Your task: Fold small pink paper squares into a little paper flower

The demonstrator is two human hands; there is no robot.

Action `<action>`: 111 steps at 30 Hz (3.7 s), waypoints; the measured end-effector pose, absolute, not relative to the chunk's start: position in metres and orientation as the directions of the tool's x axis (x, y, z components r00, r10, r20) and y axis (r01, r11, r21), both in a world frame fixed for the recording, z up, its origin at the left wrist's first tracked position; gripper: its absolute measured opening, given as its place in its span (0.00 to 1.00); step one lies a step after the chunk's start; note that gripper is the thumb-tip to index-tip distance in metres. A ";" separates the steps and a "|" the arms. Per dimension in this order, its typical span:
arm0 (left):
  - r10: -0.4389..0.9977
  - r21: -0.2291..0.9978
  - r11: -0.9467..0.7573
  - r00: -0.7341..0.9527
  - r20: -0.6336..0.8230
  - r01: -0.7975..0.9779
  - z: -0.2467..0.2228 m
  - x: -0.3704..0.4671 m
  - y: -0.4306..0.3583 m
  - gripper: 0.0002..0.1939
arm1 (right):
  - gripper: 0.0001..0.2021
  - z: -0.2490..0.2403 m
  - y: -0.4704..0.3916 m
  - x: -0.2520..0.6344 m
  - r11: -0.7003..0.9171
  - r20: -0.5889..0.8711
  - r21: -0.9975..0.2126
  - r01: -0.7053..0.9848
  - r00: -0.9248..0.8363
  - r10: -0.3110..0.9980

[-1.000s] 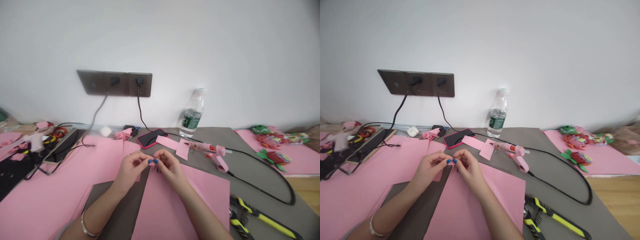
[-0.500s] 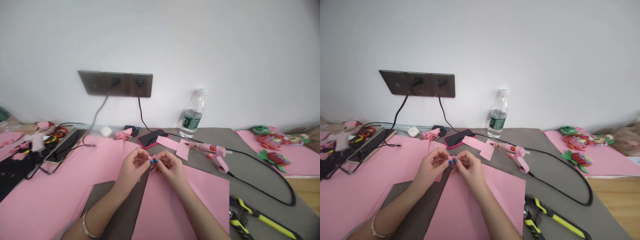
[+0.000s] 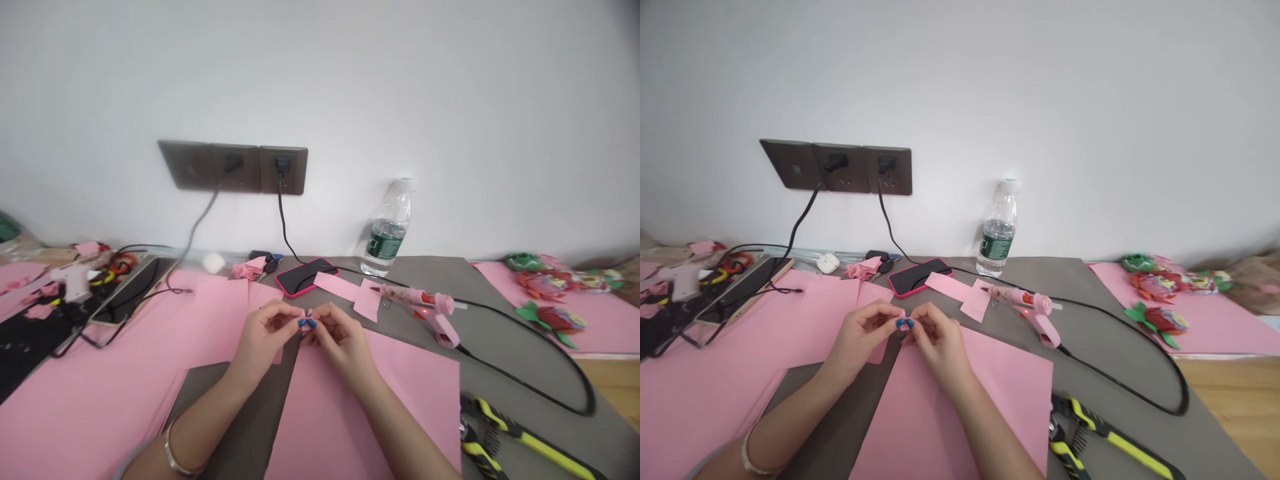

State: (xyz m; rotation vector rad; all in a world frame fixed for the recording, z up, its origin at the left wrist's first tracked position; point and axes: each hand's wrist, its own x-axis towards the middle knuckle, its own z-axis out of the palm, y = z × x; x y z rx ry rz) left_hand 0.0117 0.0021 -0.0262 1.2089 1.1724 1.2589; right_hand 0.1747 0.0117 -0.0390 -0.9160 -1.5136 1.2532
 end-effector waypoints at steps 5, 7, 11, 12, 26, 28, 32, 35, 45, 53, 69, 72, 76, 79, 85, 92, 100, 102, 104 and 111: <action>0.996 0.996 -0.086 0.035 0.088 -0.035 -0.028 0.008 0.005 0.02 | 0.13 -0.038 0.011 0.175 0.154 0.173 -0.984 -0.087 -0.314 0.934; 0.993 0.995 -0.102 0.056 0.103 -0.023 -0.028 0.006 0.007 0.02 | 0.14 -0.038 0.012 0.176 0.147 0.172 -0.984 -0.101 -0.330 0.928; 0.992 0.995 -0.096 0.088 0.092 0.037 -0.028 0.003 0.010 0.02 | 0.15 -0.039 0.013 0.176 0.123 0.153 -0.987 -0.105 -0.354 0.923; 0.992 0.995 -0.091 0.095 0.086 0.052 -0.027 0.002 0.010 0.02 | 0.15 -0.039 0.013 0.176 0.116 0.146 -0.988 -0.105 -0.356 0.923; 0.974 0.992 -0.072 0.223 0.048 0.099 -0.016 -0.004 0.010 0.09 | 0.07 -0.039 0.014 0.174 0.203 0.177 -0.979 0.031 -0.371 0.912; 0.976 0.983 -0.105 0.207 0.073 0.149 -0.017 -0.003 0.009 0.09 | 0.07 -0.039 0.014 0.173 0.214 0.175 -0.975 0.065 -0.372 0.912; 0.979 0.982 -0.103 0.191 0.073 0.156 -0.017 0.001 0.008 0.07 | 0.08 -0.039 0.014 0.173 0.198 0.169 -0.979 0.054 -0.333 0.928; 0.982 0.994 -0.047 0.187 0.028 0.097 -0.017 0.004 0.008 0.06 | 0.08 -0.039 0.014 0.173 0.190 0.177 -0.982 0.014 -0.304 0.936; 0.984 0.973 -0.116 0.160 0.084 0.200 -0.016 -0.001 0.008 0.04 | 0.09 -0.040 0.014 0.176 0.228 0.200 -0.972 0.050 -0.323 0.925; 0.983 0.979 -0.099 0.169 0.069 0.179 -0.013 0.002 0.006 0.05 | 0.10 -0.039 0.016 0.176 0.225 0.216 -0.974 -0.010 -0.321 0.922; 0.990 0.967 -0.112 0.111 0.088 0.228 -0.016 -0.003 0.008 0.07 | 0.12 -0.040 0.016 0.177 0.247 0.241 -0.969 -0.025 -0.334 0.911; 0.984 0.962 -0.145 0.137 0.115 0.231 -0.016 -0.003 0.008 0.04 | 0.12 -0.040 0.016 0.177 0.264 0.253 -0.964 -0.014 -0.332 0.909; 0.981 0.956 -0.162 0.141 0.130 0.246 -0.015 -0.004 0.009 0.04 | 0.13 -0.040 0.016 0.175 0.231 0.222 -0.973 -0.012 -0.322 0.920; 0.981 0.946 -0.163 0.150 0.124 0.281 -0.014 -0.004 0.008 0.06 | 0.14 -0.040 0.016 0.175 0.180 0.180 -0.983 -0.026 -0.297 0.938; 0.987 0.944 -0.143 0.119 0.112 0.297 -0.015 -0.005 0.008 0.06 | 0.14 -0.041 0.016 0.175 0.149 0.162 -0.987 -0.067 -0.297 0.941; 0.981 0.910 -0.172 0.147 0.125 0.376 -0.015 -0.003 0.008 0.08 | 0.13 -0.037 0.017 0.174 0.134 0.142 -0.990 -0.046 -0.296 0.944; 0.992 0.962 -0.126 0.008 0.128 0.243 -0.016 -0.004 0.009 0.11 | 0.16 -0.041 0.022 0.177 0.081 0.103 -0.990 -0.112 -0.209 0.973; 0.993 0.970 -0.106 -0.028 0.115 0.217 -0.017 -0.003 0.009 0.11 | 0.17 -0.041 0.023 0.177 0.061 0.085 -0.990 -0.130 -0.192 0.978; 0.995 0.979 -0.089 -0.023 0.095 0.185 -0.018 -0.002 0.009 0.10 | 0.18 -0.040 0.024 0.177 0.063 0.088 -0.989 -0.133 -0.189 0.978; 0.998 0.997 -0.029 0.060 0.025 0.072 -0.019 0.006 0.006 0.08 | 0.16 -0.041 0.020 0.174 0.137 0.148 -0.988 -0.066 -0.211 0.966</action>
